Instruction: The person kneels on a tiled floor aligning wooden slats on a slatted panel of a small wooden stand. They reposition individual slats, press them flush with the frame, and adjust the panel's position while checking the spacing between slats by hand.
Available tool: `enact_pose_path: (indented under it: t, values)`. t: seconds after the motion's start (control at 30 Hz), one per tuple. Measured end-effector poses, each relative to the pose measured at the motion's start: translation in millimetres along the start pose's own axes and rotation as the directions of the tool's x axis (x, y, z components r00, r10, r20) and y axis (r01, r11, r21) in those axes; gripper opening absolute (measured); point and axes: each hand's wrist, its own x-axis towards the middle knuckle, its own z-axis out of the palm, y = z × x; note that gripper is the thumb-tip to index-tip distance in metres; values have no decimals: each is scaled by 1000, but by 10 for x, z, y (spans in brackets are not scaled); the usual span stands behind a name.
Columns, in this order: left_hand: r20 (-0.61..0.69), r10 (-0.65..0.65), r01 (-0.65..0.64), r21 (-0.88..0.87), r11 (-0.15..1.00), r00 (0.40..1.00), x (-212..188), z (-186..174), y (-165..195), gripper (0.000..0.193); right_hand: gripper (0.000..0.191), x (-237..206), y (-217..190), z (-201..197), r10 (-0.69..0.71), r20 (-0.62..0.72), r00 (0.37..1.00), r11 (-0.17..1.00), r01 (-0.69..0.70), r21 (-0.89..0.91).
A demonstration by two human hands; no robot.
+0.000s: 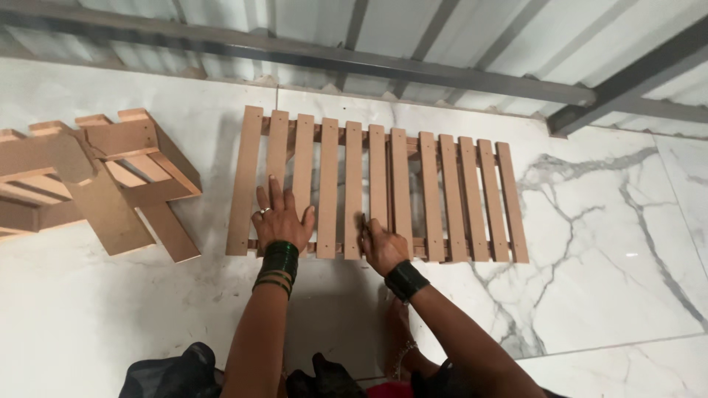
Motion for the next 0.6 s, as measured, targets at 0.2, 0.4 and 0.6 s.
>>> enact_pose_path:
  t: [0.2, 0.4, 0.6]
  values:
    - [72, -38, 38, 2, 999, 997, 29, -121, 69, 69, 19, 47, -17, 4, 66, -75, 995, 998, -67, -9]
    - [84, -49, 54, -55, 997, 995, -81, -140, 161, 74, 21, -48, 32, -27, 151, -19, 988, 988, -151, -24]
    - [107, -141, 148, -64, 987, 984, -309, -180, 404, 79, 25, -124, 203, -96, 151, -25, 988, 988, -151, -29]
